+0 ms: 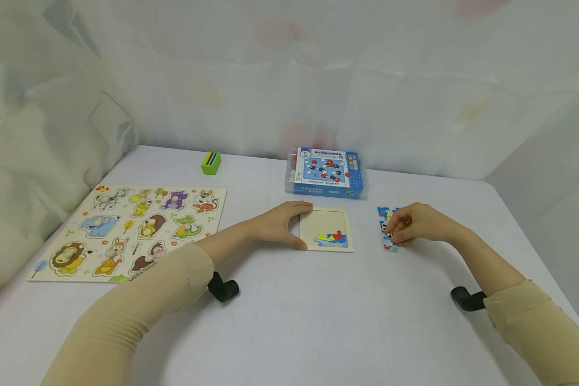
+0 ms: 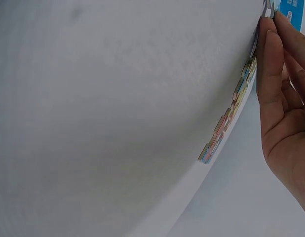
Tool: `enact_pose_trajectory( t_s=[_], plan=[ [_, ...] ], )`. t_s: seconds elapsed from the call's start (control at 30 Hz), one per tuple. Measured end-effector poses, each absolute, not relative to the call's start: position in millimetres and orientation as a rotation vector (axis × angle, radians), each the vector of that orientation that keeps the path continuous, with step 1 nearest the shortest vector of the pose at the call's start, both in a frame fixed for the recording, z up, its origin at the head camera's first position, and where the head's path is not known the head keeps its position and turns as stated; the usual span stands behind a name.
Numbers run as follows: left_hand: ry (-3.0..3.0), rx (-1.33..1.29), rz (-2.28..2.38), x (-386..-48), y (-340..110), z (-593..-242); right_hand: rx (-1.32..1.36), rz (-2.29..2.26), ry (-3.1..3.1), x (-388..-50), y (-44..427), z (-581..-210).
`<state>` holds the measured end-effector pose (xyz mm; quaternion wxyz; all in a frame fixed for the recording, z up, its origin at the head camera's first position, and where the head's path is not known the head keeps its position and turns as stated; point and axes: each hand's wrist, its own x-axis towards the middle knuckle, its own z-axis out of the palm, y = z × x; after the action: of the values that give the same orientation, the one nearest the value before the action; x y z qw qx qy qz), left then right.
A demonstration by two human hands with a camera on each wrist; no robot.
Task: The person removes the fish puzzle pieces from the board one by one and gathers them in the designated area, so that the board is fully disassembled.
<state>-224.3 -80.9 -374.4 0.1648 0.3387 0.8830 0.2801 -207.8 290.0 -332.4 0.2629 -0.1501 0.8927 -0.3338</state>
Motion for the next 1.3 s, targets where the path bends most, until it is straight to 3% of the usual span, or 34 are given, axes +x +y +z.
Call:
enact_pose_trajectory(
  t_s=[0.6, 1.3],
  plan=[
    [2.508, 0.956, 0.804, -224.6, -81.0, -374.7, -0.407, -0.774, 2.572, -206.9, 284.0, -323.8],
    [2.505, 0.971, 0.803, -224.6, -81.5, -374.6, -0.660, -0.843, 2.531, -210.5, 227.7, -325.2]
  ],
)
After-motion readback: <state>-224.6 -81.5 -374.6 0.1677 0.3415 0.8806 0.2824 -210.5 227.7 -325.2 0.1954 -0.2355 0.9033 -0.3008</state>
